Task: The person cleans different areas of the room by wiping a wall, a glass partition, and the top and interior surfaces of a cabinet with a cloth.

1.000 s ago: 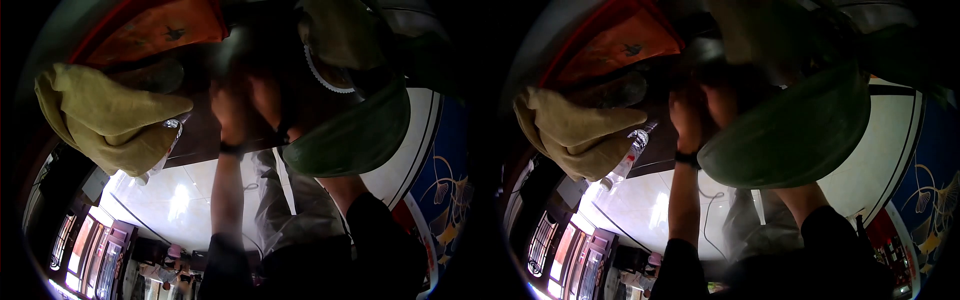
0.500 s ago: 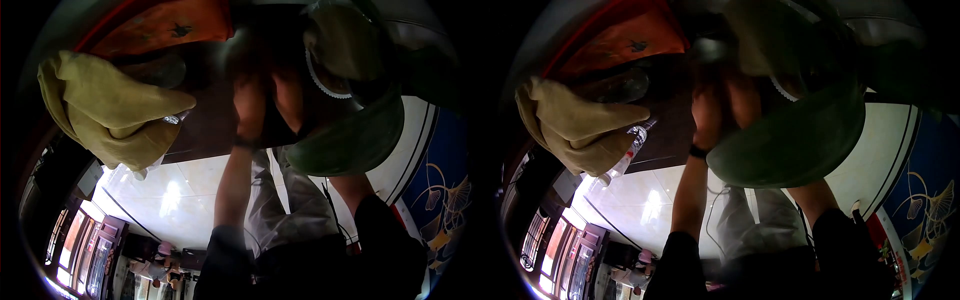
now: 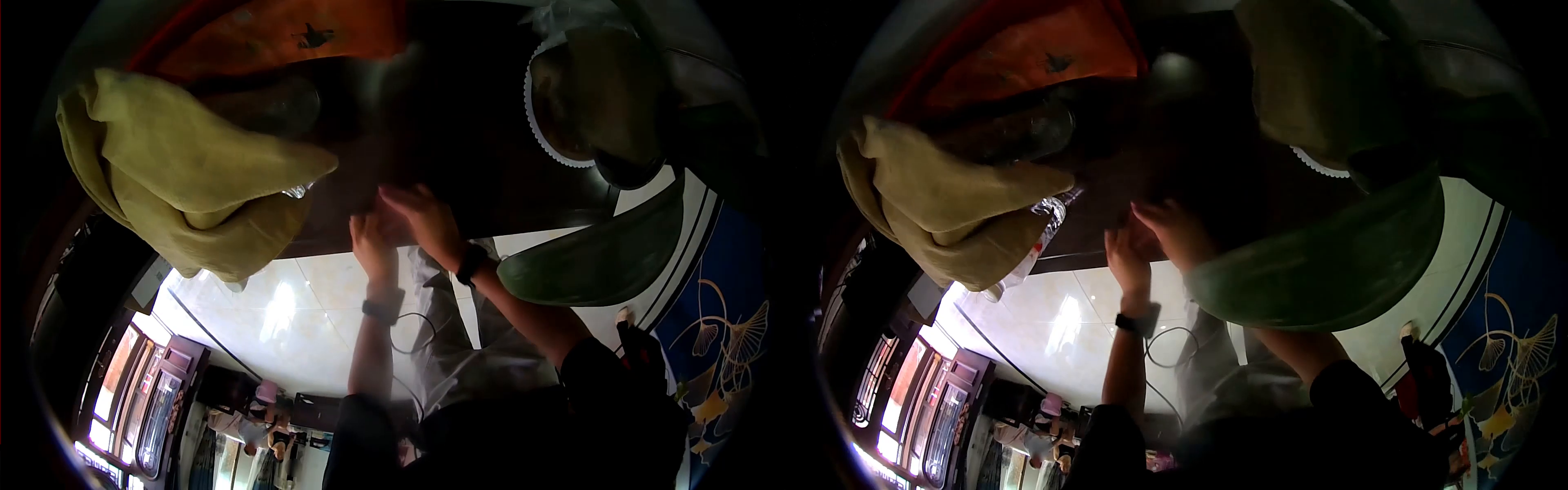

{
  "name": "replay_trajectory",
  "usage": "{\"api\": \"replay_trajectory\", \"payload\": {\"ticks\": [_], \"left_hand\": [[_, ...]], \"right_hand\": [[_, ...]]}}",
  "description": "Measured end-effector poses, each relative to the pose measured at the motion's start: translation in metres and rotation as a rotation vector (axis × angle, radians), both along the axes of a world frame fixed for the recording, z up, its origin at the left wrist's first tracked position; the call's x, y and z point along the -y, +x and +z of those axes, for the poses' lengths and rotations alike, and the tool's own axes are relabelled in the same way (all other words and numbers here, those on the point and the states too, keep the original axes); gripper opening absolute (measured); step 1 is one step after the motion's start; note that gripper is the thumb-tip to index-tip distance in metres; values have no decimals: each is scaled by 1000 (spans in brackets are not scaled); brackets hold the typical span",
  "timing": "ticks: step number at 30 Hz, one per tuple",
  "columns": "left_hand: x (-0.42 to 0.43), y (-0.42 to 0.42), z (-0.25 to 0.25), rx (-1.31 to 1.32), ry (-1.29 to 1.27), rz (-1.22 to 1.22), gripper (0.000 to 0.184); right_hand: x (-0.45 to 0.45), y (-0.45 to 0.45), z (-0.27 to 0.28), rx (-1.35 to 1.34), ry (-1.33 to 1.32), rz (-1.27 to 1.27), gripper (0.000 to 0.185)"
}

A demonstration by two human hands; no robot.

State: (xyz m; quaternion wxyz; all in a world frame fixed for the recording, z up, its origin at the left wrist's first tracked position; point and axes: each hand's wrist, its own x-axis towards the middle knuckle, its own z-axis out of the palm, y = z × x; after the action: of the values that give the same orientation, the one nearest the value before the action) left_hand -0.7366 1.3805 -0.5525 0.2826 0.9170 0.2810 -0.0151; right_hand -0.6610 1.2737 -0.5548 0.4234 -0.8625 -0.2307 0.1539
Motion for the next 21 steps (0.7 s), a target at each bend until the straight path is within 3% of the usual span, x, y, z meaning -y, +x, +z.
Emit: {"api": "replay_trajectory", "payload": {"ticks": [3, 5, 7, 12, 14, 16, 18, 20, 21], "left_hand": [[-30, 49, -5, 61, 7, 4, 33], [-53, 79, -23, 131, 39, -25, 27], [-69, 96, -37, 195, -46, -52, 24], [-74, 92, -54, 265, -164, -24, 24], [-54, 76, -29, 95, -106, 50, 22], [-28, 55, -10, 56, -136, 106, 20], [-5, 24, -11, 60, -199, 127, 19], [23, 5, 2, -26, -207, 158, 20], [36, -13, -7, -42, -240, 108, 20]], "right_hand": [[-28, 32, -13, -51, -30, -8, 41], [-54, 63, -28, -383, 186, -127, 38], [-68, 82, -37, -509, 315, -166, 34], [-69, 78, -54, -419, 327, -85, 30], [-59, 62, -44, -443, 324, -106, 31], [-36, 44, -28, -278, 226, -55, 35], [-4, 25, -18, 82, 27, 91, 43], [28, -1, -16, -80, -20, 108, 53], [53, -31, -45, -106, -34, 103, 55]]}}
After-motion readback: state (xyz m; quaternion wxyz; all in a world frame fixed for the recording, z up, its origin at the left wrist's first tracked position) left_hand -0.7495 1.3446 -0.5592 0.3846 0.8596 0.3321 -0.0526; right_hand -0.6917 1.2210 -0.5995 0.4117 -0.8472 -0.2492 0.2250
